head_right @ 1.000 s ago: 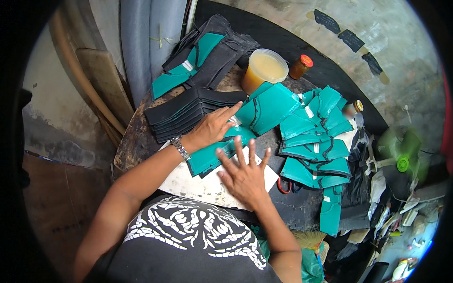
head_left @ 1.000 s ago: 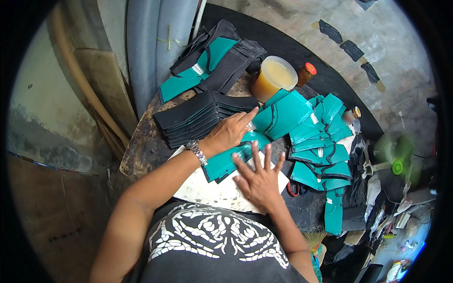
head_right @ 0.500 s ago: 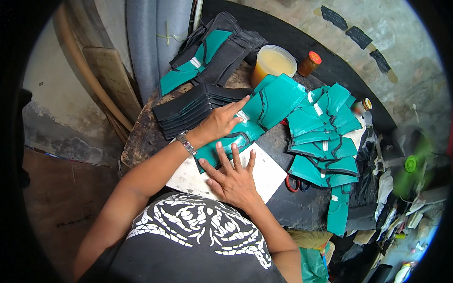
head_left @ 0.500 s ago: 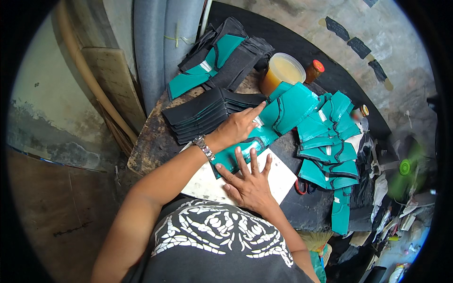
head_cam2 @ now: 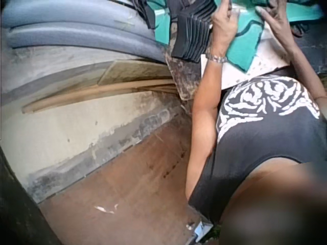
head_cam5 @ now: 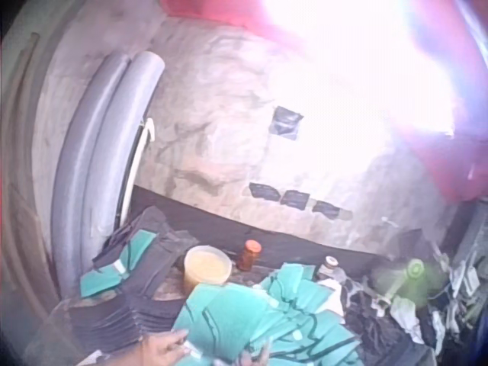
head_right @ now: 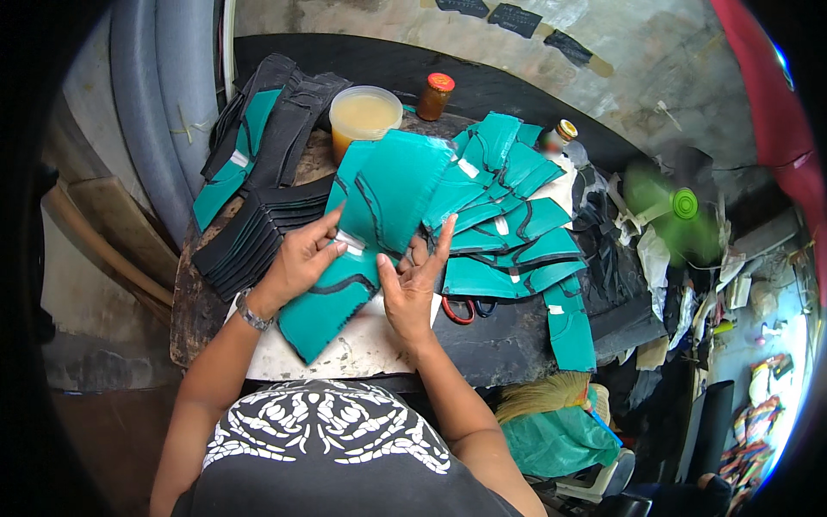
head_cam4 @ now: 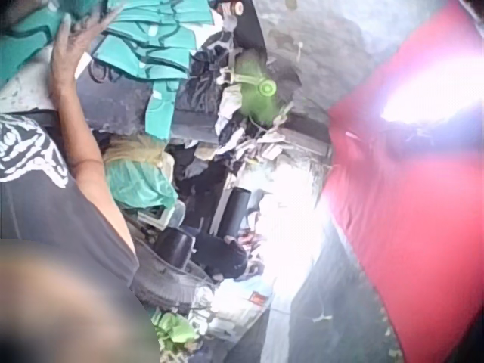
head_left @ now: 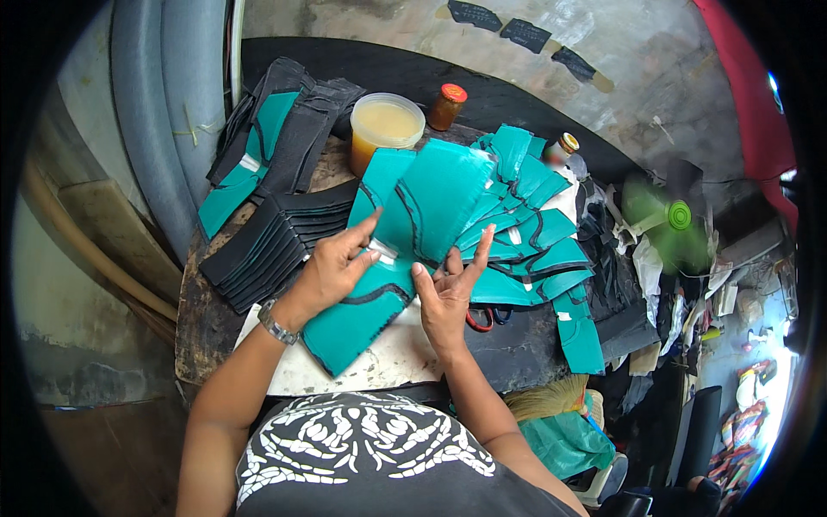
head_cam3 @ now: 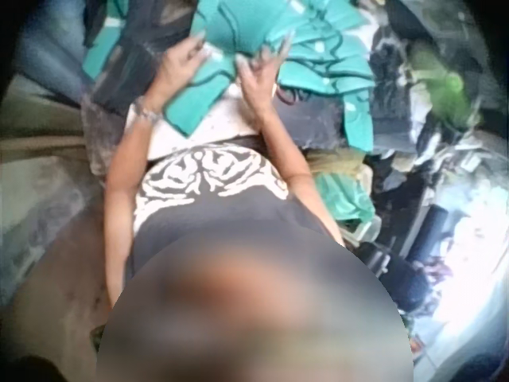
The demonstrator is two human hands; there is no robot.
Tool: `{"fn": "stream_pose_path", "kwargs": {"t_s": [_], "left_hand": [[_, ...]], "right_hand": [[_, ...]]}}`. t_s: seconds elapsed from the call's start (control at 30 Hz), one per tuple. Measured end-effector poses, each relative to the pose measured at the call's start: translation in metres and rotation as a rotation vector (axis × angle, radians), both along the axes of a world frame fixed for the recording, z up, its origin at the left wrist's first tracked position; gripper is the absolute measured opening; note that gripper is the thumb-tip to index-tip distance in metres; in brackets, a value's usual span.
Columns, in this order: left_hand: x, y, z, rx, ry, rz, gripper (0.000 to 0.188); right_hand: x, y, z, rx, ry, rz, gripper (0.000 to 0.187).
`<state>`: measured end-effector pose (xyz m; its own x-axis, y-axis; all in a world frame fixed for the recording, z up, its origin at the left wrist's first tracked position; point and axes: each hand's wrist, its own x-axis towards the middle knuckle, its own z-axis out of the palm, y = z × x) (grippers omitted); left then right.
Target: The person repeatedly folds green and black fabric pieces on a work table, aligning edges and stacking them into a neat pile. The person handles the fabric by hand without using tools.
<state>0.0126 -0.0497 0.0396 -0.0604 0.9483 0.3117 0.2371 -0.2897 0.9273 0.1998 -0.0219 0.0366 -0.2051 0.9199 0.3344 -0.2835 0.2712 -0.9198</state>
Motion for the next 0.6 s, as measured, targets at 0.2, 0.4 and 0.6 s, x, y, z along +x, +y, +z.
{"fn": "stream_pose_path", "kwargs": {"t_s": [0.2,0.4,0.6], "left_hand": [[-0.008,0.000,-0.001,0.127,0.173,0.177,0.050],[-0.009,-0.006,-0.008,-0.049,0.616,0.249,0.061],[-0.009,-0.006,-0.006,-0.142,0.585,0.204,0.075]], "right_hand": [[0.057,0.043,0.009,0.077,-0.279,-0.474,0.096],[0.127,0.089,0.013,0.302,-0.801,-1.063,0.071],[0.056,0.126,0.046,0.530,-0.999,-0.595,0.048]]}}
